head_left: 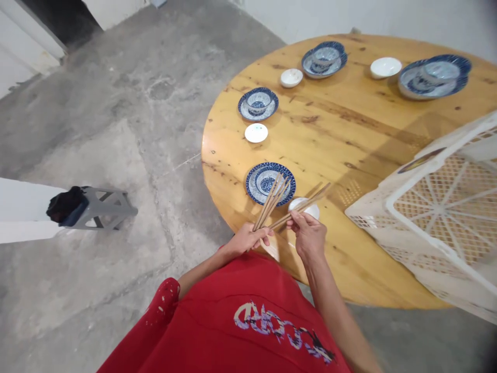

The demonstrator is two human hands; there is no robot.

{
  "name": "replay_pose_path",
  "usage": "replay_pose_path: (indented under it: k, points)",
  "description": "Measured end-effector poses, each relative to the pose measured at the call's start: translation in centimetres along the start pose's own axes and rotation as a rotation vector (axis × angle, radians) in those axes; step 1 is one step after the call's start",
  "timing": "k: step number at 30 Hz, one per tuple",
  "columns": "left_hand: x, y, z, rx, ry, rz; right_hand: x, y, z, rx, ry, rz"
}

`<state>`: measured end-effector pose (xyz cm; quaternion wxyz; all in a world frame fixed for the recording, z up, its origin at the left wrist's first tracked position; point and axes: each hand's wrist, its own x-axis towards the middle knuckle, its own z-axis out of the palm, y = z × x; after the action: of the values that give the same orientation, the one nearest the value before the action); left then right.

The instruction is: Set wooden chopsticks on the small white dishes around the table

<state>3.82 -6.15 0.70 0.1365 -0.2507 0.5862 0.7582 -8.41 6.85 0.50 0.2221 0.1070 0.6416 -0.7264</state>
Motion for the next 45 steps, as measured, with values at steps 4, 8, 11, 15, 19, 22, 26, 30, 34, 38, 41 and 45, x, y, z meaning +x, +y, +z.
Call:
replay_pose_path:
  k: [4, 8, 11, 15, 19, 22, 26, 30, 34, 38, 41, 45]
  points:
    - [-0.3, -0.9, -1.6, -0.012, 0.009, -0.002, -0.7, 0.5, -0.1, 0.079, 0.183, -0.037]
    - [-0.7, -1.0, -2.4, -0.043, 0.121, -0.007, -1.2, 0.4, 0.4, 0.109, 0.216, -0.073]
    - [-1.1, -0.8, -2.2, -0.088, 0.218, 0.000, -1.4, 0.1, 0.7, 0.122, 0.197, -0.090]
    - [-2.2, -0.9, -0.5, -0.154, 0.342, 0.002, -2.2, -0.3, 0.6, 0.101, 0.168, -0.144]
    - [-3.4, -1.9, 1.5, -0.258, 0.421, 0.040, -3.7, -0.3, 0.0, 0.003, 0.105, -0.250]
    - [-4.3, -3.0, 2.3, -0.237, 0.443, 0.033, -5.0, 0.0, -0.5, -0.051, 0.061, -0.299]
    - [-5.4, -4.5, 2.9, -0.218, 0.470, 0.011, -6.3, 0.8, -1.1, -0.052, 0.015, -0.307]
    - [-6.7, -5.5, 3.4, -0.191, 0.514, 0.019, -6.9, 1.9, -1.6, -0.037, -0.036, -0.269]
    - [-8.0, -6.1, 3.7, -0.170, 0.561, 0.038, -7.0, 2.8, -1.8, -0.014, -0.045, -0.219]
    - [-9.2, -7.1, 3.3, -0.173, 0.611, 0.050, -7.0, 3.5, -1.6, 0.051, -0.055, -0.177]
    - [-9.7, -7.5, 2.7, -0.198, 0.607, 0.069, -6.9, 3.7, -1.2, 0.092, -0.053, -0.128]
    - [-9.5, -7.1, 1.4, -0.223, 0.582, 0.101, -6.6, 3.5, -0.1, 0.113, -0.048, -0.116]
